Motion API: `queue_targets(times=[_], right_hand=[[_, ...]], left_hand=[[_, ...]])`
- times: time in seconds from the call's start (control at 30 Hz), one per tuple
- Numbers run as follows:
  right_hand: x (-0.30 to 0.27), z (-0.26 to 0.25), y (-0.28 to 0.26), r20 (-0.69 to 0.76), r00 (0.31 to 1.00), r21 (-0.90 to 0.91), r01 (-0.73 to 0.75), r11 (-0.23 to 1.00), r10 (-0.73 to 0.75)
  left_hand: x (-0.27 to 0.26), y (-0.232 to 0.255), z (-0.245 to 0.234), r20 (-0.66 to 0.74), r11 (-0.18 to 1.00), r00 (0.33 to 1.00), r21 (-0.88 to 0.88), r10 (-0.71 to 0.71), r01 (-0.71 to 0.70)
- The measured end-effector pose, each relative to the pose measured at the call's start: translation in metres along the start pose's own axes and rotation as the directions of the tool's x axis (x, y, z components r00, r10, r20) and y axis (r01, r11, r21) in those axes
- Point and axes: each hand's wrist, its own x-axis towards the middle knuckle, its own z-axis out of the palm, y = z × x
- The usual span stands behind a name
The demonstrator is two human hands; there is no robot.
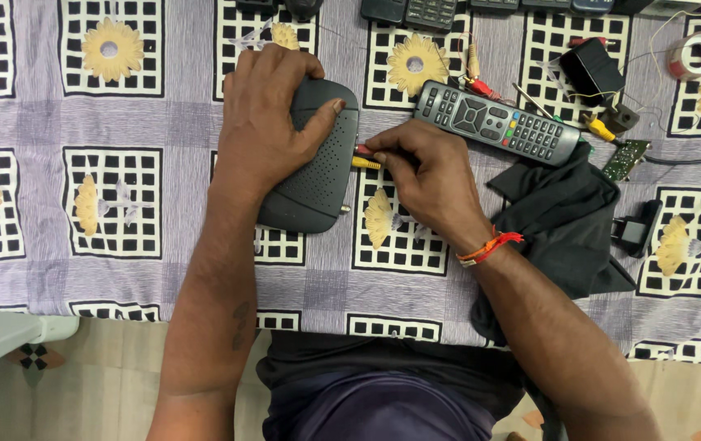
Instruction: The person disassembles a electronic device by unscrewing the casing, then manipulates internal circuit components using small tools and connects wires to the board before reassembling the unit.
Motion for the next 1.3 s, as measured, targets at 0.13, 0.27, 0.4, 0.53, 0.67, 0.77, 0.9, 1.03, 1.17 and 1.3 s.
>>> queue_targets(times=[0.13, 0.27, 0.4, 0.53, 0.67, 0.77, 0.9, 1.03, 1.17, 1.3], right_hand=[[0.0, 0.002, 0.004, -0.013, 1.0, 0.035, -0.007, 0.999, 0.008], [0.0, 0.003, 0.008, -0.018, 1.0, 0.057, 0.014, 0.998, -0.013], [0.0, 0.005, 0.01, -0.036, 0.999, 0.019, 0.032, 0.999, -0.031], [0.001, 0.009, 0.009, -0.035, 0.998, 0.01, 0.048, 0.999, -0.048], [0.001, 0.006, 0.008, 0.0, 0.998, -0.01, 0.057, 0.998, -0.057], [0.003, 0.002, 0.006, 0.016, 0.993, -0.035, 0.117, 0.993, -0.116], [0.002, -0.007, -0.001, 0.05, 0.954, -0.206, 0.299, 0.932, -0.295], [0.001, -0.027, -0.004, -0.146, 0.945, -0.253, 0.251, 0.934, -0.293], [0.01, -0.062, 0.009, -0.335, 0.876, -0.391, 0.207, 0.897, -0.347], [0.017, -0.086, 0.03, -0.331, 0.834, -0.487, 0.25, 0.837, -0.441]], left_hand=[[0.0, 0.001, 0.001, -0.006, 1.0, 1.0, -0.01, -0.009, 0.009], [0.0, 0.002, 0.0, -0.004, 1.0, 1.0, -0.014, -0.014, 0.014], [0.0, 0.002, 0.0, -0.001, 0.999, 1.0, -0.022, -0.024, 0.024], [0.0, 0.004, 0.002, -0.013, 1.0, 1.0, -0.006, -0.016, 0.016], [0.0, 0.005, 0.002, -0.008, 0.999, 0.999, -0.007, -0.037, 0.037], [0.0, 0.004, 0.001, -0.008, 0.999, 1.0, -0.025, -0.029, 0.029], [-0.001, 0.003, -0.002, -0.023, 1.0, 1.0, -0.025, -0.014, 0.013], [0.001, 0.0, 0.0, -0.029, 0.999, 1.0, -0.038, -0.005, 0.004], [0.001, 0.0, -0.001, -0.035, 0.999, 0.999, -0.04, 0.007, -0.009], [0.006, 0.013, -0.012, -0.078, 0.994, 0.996, -0.095, 0.048, -0.056]])
